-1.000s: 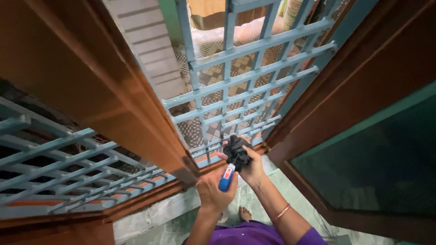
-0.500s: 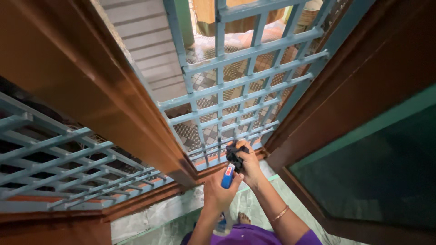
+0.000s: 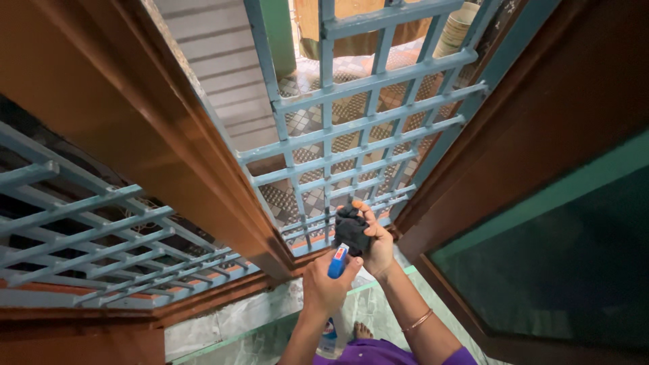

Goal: The person cleans a light blue metal window grille using a spray bottle and a dark cloth. They spray the cleaning solution onto the grille and wipe it down systematically, moving from the upper sections to the lower frame.

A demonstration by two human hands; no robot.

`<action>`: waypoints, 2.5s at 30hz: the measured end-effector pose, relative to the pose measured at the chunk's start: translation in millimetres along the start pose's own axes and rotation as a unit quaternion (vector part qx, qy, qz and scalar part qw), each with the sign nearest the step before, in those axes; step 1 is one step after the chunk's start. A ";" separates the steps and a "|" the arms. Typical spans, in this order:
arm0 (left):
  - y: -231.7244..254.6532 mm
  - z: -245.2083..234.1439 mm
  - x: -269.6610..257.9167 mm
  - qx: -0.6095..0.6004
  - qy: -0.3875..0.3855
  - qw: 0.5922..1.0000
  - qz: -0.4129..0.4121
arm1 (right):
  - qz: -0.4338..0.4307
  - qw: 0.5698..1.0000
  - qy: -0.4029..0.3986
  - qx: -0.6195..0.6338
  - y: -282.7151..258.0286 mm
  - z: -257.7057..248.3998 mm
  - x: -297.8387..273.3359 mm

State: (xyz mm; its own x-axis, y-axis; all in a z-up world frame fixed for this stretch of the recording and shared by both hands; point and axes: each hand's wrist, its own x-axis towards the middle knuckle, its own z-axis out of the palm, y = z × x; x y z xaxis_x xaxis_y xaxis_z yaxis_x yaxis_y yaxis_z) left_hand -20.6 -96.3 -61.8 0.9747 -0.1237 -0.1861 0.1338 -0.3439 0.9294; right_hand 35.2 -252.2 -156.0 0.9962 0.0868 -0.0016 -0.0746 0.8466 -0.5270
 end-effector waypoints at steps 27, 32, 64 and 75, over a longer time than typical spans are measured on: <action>-22.1 -61.9 -11.2 -0.085 0.207 0.966 0.131 | -0.398 0.727 0.126 -0.545 93.8 105.3 39.1; -23.0 -77.7 -14.3 -0.106 0.194 0.964 0.147 | -0.365 0.777 0.090 -0.506 125.2 61.5 68.9; -31.3 -75.2 -1.1 -0.022 0.111 0.982 0.151 | -0.279 0.763 0.167 -0.559 83.8 43.6 49.9; -23.5 -68.1 15.3 -0.039 0.113 0.981 0.150 | -0.284 0.807 0.113 -0.505 81.2 24.0 58.7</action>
State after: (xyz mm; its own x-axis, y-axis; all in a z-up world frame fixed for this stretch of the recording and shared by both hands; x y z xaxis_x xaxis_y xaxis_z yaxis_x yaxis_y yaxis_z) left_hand 3.4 -26.8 -64.8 0.9859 0.0032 0.1672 -0.1612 -0.2493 0.9549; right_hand 86.5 -165.8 -178.5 0.8476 -0.3601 0.3898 0.3576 -0.1552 -0.9209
